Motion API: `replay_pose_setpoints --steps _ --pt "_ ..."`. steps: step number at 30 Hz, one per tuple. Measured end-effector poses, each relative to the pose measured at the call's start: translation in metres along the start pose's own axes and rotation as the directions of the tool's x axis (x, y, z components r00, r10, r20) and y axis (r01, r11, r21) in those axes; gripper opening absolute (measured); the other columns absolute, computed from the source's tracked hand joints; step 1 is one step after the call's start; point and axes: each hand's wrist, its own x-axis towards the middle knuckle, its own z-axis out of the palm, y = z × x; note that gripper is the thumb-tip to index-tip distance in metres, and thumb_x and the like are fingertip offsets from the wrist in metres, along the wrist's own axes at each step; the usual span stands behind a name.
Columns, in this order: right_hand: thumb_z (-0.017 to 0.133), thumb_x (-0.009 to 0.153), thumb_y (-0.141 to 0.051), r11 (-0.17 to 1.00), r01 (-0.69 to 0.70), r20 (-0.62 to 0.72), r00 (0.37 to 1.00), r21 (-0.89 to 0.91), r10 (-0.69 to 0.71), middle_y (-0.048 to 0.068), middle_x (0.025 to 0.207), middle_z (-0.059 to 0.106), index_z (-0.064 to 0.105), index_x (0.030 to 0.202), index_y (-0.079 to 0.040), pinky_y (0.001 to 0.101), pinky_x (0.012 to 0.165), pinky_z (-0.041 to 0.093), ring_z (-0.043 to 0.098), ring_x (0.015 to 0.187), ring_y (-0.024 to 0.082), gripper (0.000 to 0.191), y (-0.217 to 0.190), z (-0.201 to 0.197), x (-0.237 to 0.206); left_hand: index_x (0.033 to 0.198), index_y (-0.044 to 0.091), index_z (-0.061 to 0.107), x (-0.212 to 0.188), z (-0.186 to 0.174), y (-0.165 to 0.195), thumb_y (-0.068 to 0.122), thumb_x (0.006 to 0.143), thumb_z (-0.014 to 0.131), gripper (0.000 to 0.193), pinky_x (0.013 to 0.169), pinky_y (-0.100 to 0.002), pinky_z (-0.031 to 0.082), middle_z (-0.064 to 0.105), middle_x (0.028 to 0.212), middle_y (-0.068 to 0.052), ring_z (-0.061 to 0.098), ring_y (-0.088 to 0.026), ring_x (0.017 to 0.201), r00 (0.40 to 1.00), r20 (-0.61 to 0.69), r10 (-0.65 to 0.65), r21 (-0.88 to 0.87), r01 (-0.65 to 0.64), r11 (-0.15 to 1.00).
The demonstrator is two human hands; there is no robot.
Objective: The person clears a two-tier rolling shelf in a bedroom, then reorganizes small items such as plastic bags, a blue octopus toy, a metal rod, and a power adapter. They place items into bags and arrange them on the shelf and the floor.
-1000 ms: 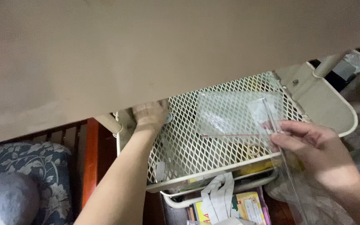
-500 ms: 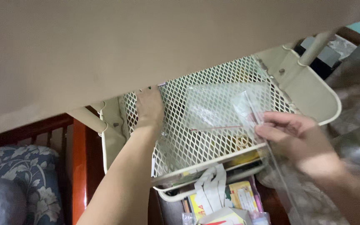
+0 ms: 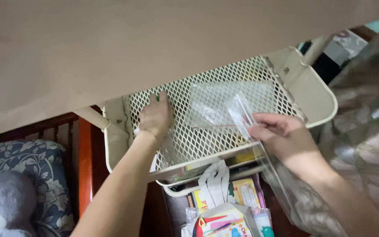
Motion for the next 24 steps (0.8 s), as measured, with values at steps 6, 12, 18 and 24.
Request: replay_pose_setpoints --steps 6,12,18,24 --pt "0.073 0.086 -0.008 0.986 0.047 -0.034 0.998 -0.161 -0.053 0.009 0.095 0.079 0.075 0.12 0.002 0.0252 0.071 0.054 0.069 0.081 0.013 0.035 -0.001 0.002 -0.006 0.115 0.009 0.064 -0.018 -0.019 -0.006 0.031 0.094 0.061 0.03 0.094 -0.045 0.056 0.072 0.112 -0.014 0.07 -0.029 0.1 0.953 0.225 0.201 -0.325 -0.121 0.938" --pt "0.077 0.082 -0.015 0.974 0.073 -0.057 0.995 -0.215 -0.087 0.007 0.09 0.079 0.076 0.117 0.0 0.026 0.07 0.055 0.069 0.077 0.011 0.038 -0.011 0.008 -0.011 0.125 0.01 0.058 -0.028 -0.048 -0.02 0.037 0.094 0.067 0.042 0.083 -0.042 0.045 0.06 0.111 -0.001 0.05 -0.017 0.096 0.988 0.048 0.147 -0.564 -0.095 0.82" --pt "0.077 0.082 -0.017 0.961 0.008 -0.08 0.996 -0.275 -0.031 0.009 0.092 0.08 0.076 0.119 -0.002 0.0265 0.072 0.055 0.069 0.078 0.013 0.04 -0.01 0.011 -0.01 0.08 0.009 0.053 -0.048 -0.063 -0.03 0.019 0.097 0.064 0.023 0.044 -0.025 0.029 0.042 0.064 0.004 0.031 -0.007 0.05 0.935 0.26 0.24 -0.965 0.257 0.042" --pt "0.078 0.082 -0.02 0.95 -0.067 -0.084 0.995 -0.303 0.044 0.009 0.097 0.081 0.074 0.122 -0.003 0.027 0.076 0.057 0.073 0.082 0.014 0.044 -0.011 0.013 -0.005 0.072 0.011 0.048 -0.072 -0.058 -0.034 0.023 0.098 0.058 0.03 0.044 -0.025 0.029 0.034 0.057 0.003 0.028 -0.009 0.045 0.843 0.421 0.335 -0.822 0.511 -0.25"
